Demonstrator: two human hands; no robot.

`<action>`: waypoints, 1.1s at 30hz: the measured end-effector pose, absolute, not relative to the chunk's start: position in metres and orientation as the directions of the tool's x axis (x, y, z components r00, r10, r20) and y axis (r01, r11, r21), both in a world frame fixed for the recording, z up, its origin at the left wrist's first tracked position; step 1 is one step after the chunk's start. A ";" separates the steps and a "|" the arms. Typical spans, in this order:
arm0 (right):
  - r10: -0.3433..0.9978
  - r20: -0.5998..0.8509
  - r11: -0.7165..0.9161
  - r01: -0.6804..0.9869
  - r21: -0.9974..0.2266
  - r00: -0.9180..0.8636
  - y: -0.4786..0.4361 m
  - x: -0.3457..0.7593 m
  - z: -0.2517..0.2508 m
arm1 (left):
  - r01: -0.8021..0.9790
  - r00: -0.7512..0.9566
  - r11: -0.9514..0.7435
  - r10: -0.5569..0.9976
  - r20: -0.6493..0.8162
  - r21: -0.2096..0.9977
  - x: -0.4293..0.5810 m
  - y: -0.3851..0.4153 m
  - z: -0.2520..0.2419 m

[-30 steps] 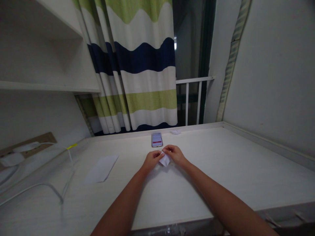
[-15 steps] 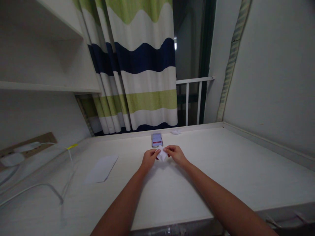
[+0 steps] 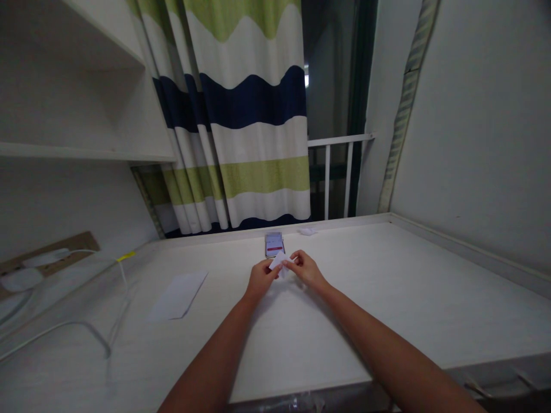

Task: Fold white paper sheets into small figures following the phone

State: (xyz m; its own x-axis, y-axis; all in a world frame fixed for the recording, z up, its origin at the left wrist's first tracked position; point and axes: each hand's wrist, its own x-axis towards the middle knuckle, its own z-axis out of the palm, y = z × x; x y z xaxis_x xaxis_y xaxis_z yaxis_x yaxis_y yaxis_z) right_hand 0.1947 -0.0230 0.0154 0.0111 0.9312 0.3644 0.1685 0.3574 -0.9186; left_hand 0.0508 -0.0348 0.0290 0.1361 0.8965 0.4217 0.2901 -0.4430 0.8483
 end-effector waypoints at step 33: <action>0.888 0.428 0.442 0.060 -0.895 -0.168 -0.035 0.189 0.022 | 0.526 0.141 -0.549 0.809 0.570 0.649 0.055 -0.035 0.022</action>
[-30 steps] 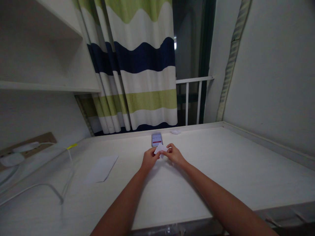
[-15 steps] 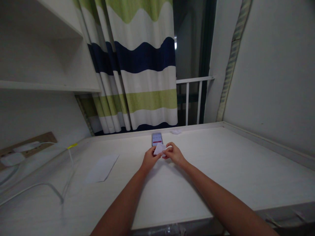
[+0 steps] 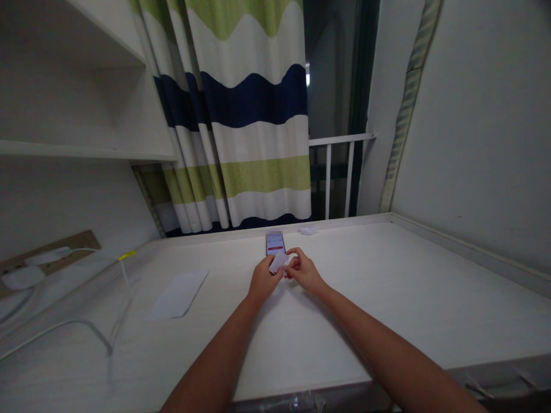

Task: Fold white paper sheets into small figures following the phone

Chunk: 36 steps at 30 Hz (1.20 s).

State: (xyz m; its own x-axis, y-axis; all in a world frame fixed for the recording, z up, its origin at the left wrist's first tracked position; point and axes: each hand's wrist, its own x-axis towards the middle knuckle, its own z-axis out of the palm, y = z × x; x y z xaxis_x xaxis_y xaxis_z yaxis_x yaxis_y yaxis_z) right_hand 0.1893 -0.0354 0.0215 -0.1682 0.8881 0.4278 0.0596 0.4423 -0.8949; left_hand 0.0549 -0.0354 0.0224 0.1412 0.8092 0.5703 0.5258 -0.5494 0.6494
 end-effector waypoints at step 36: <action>0.915 0.363 0.361 -0.048 -0.931 -0.176 -0.032 0.189 0.021 | -0.076 0.035 -0.368 0.928 0.372 0.927 0.051 -0.022 0.022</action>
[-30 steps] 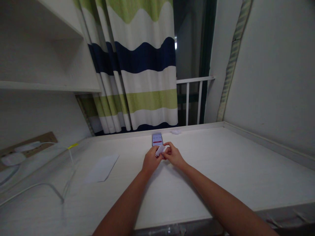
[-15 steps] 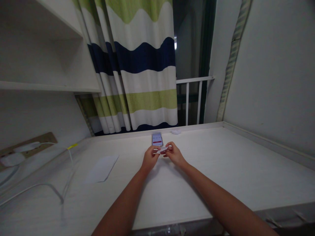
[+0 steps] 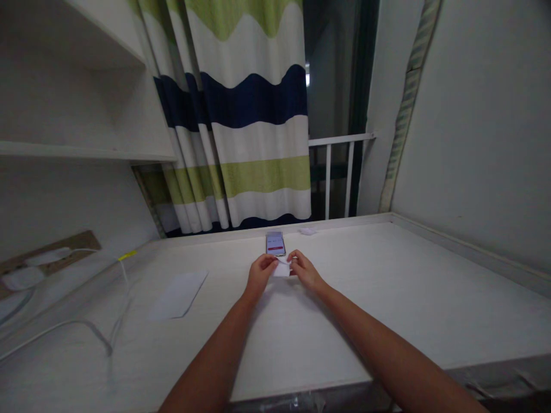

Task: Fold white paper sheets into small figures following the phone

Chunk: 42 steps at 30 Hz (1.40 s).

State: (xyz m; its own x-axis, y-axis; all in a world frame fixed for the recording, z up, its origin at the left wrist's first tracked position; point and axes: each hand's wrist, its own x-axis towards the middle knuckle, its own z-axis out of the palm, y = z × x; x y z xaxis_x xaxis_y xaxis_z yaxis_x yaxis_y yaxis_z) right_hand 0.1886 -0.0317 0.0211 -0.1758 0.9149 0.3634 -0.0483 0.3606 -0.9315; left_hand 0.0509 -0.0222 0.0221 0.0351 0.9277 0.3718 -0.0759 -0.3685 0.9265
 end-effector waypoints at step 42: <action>0.851 0.495 0.525 0.278 -0.805 -0.175 -0.033 0.193 0.021 | 0.047 0.200 -0.354 0.919 0.339 0.934 0.052 -0.025 0.015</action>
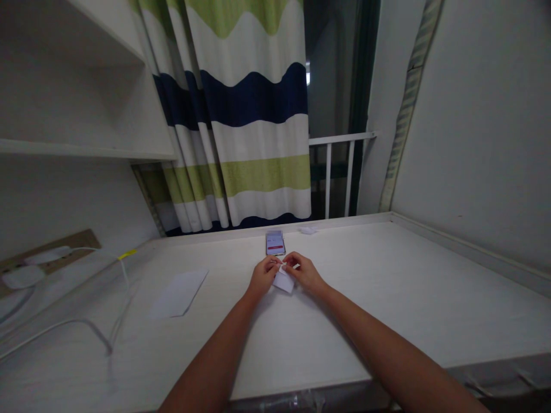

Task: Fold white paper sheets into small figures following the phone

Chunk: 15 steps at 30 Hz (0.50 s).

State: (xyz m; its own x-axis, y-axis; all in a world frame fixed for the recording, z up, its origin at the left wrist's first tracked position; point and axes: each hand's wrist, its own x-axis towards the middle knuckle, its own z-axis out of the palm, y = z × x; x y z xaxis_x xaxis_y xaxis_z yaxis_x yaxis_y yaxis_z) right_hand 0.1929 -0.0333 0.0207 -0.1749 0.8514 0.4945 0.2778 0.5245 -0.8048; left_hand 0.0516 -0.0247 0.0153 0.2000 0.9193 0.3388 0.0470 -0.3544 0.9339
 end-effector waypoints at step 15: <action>0.862 0.494 0.507 0.203 -0.838 -0.116 -0.027 0.195 0.020 | 0.141 0.280 -0.375 0.903 0.327 0.916 0.051 -0.025 0.013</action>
State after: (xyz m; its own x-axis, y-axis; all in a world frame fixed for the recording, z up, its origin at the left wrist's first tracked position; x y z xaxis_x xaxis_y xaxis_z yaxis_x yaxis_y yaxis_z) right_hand 0.1947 -0.0274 0.0202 -0.1156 0.8618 0.4939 0.2031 0.5073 -0.8375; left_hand 0.0514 -0.0248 0.0133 0.2802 0.9027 0.3266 0.1408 -0.3752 0.9162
